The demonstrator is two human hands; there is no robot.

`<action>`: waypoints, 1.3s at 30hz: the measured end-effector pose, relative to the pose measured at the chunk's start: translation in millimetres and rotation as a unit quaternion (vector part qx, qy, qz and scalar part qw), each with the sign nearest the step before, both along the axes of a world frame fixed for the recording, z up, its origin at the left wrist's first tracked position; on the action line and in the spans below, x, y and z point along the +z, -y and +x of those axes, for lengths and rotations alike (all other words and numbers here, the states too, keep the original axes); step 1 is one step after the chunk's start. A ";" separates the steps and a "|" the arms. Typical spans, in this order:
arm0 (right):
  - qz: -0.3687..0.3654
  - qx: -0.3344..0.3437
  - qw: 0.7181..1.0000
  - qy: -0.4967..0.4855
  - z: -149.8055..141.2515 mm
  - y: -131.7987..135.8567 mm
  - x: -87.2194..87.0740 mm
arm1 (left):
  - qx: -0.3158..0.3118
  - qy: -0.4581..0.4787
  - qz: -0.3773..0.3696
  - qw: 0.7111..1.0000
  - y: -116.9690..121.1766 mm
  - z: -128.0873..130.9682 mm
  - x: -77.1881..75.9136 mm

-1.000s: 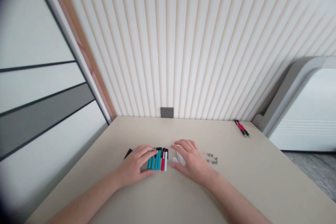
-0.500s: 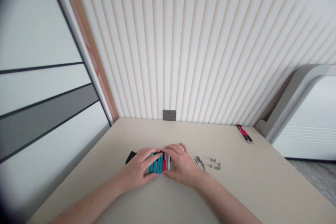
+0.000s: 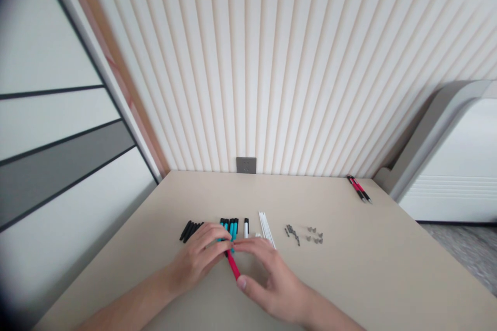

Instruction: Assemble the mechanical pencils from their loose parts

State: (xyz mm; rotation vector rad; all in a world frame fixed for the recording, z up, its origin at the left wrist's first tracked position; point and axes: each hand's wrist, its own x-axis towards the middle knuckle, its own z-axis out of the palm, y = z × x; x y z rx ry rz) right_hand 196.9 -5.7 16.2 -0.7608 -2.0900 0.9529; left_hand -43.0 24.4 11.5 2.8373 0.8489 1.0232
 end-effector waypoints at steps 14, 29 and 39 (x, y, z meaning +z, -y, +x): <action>0.172 -0.176 0.934 0.260 18.6 -22.4 -18.7 | 0.071 -0.043 -0.084 0.993 -13.1 -9.6 -10.6; 0.201 -0.137 0.940 0.239 12.4 -19.7 -23.5 | 0.063 -0.029 -0.097 0.993 -13.0 -8.8 -12.1; 0.201 -0.107 0.938 0.262 8.3 -18.6 -14.2 | 0.068 -0.022 -0.097 0.993 -11.1 -7.4 -8.0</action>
